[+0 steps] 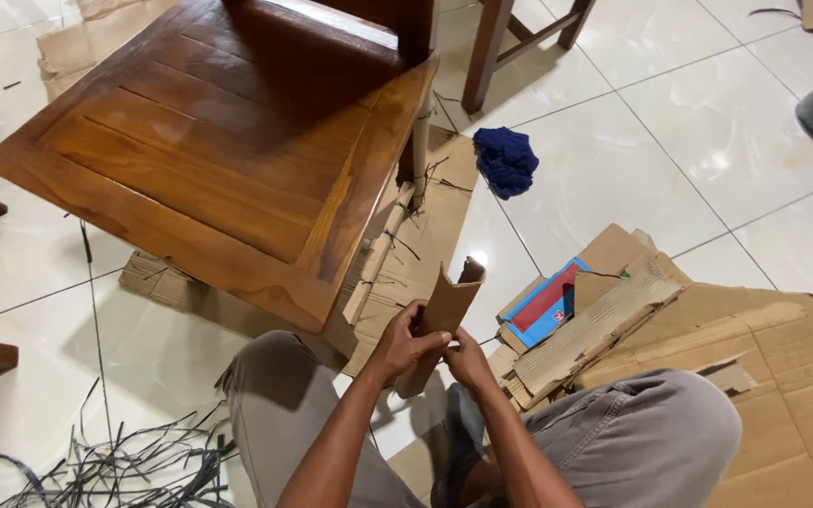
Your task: Secure cardboard protective padding to the legs of a wooden chair using plastic ties
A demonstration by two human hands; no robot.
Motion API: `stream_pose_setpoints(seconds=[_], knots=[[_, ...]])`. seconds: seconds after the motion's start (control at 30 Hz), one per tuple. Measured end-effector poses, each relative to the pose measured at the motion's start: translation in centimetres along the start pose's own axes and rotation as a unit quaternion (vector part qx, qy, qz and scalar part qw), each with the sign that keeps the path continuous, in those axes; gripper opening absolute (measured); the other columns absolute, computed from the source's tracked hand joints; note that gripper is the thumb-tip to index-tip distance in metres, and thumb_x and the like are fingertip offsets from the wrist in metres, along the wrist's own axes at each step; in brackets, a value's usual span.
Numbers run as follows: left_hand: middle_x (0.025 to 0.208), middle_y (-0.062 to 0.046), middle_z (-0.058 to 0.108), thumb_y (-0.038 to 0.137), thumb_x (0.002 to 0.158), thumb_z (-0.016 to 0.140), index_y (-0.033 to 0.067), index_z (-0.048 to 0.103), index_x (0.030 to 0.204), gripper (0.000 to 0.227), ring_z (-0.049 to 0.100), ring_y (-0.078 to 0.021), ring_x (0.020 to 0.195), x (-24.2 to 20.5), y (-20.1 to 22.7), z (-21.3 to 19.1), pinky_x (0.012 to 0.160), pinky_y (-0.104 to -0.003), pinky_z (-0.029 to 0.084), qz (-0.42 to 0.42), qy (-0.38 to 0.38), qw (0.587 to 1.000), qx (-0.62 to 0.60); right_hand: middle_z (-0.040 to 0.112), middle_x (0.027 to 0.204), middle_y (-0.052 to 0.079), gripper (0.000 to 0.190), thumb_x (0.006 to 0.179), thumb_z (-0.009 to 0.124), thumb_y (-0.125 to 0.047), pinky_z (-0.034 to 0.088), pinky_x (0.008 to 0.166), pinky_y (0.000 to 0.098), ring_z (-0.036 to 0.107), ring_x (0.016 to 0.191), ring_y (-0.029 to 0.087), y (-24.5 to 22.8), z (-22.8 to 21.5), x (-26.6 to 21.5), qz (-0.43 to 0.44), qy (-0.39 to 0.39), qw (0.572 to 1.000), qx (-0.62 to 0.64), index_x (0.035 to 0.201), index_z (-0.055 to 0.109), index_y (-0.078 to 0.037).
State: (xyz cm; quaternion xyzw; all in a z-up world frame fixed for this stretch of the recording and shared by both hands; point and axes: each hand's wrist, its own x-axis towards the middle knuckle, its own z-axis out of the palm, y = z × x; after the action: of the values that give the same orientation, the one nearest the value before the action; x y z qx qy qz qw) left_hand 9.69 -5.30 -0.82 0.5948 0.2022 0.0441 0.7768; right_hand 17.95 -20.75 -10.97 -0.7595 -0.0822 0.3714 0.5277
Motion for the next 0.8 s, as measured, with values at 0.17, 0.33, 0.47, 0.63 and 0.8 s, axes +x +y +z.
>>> stream_pose_setpoints(seconds=[0.17,0.33,0.47,0.63,0.8], knots=[[0.096,-0.005,0.063,0.010,0.072,0.092,0.0088,0.067,0.116,0.051,0.059,-0.0213,0.097,-1.3,-0.4,-1.5,0.091,-0.038,0.052,0.022,0.010,0.999,0.035,0.066,0.107,0.012,0.041,0.087,0.060,0.001,0.051,0.079,0.0362,0.059,0.087,0.025,-1.3,0.8,0.8,-0.008,-0.029,0.997,0.072,0.127,0.067,-0.004],[0.096,-0.011,0.064,0.008,0.072,0.087,0.0083,0.062,0.112,0.047,0.064,-0.0272,0.098,-4.0,0.4,-3.0,0.092,-0.042,0.053,-0.012,0.059,0.994,0.092,0.068,0.096,0.010,0.032,0.082,0.062,-0.001,0.050,0.082,0.0403,0.060,0.088,0.025,-6.1,2.2,-0.9,-0.025,-0.052,0.998,0.005,0.111,0.074,-0.005],[0.105,-0.018,0.069,0.006,0.075,0.085,0.0082,0.058,0.113,0.047,0.067,-0.0364,0.109,-6.7,0.6,-4.3,0.098,-0.049,0.053,-0.002,0.106,0.987,0.119,0.074,0.096,0.012,0.029,0.083,0.063,-0.007,0.051,0.086,0.0459,0.067,0.089,0.028,-5.8,4.5,-0.3,-0.045,-0.087,0.994,-0.056,0.107,0.080,-0.010],[0.112,-0.023,0.072,0.016,0.071,0.091,0.0107,0.059,0.116,0.056,0.068,-0.0427,0.114,-10.0,1.4,-5.7,0.101,-0.051,0.054,-0.016,0.226,0.954,0.198,0.074,0.098,0.018,0.026,0.084,0.062,-0.008,0.050,0.091,0.0491,0.066,0.096,0.032,-11.1,8.0,-3.3,-0.090,-0.102,0.987,-0.082,0.105,0.077,-0.005],[0.129,-0.027,0.068,0.027,0.077,0.092,-0.0003,0.059,0.133,0.071,0.063,-0.0442,0.125,-11.9,2.9,-6.7,0.108,-0.055,0.051,-0.003,0.330,0.931,0.157,0.068,0.115,0.017,0.032,0.082,0.054,-0.004,0.053,0.086,0.0458,0.067,0.098,0.032,-12.1,10.4,-3.1,-0.093,-0.091,0.990,-0.061,0.111,0.066,-0.009]])
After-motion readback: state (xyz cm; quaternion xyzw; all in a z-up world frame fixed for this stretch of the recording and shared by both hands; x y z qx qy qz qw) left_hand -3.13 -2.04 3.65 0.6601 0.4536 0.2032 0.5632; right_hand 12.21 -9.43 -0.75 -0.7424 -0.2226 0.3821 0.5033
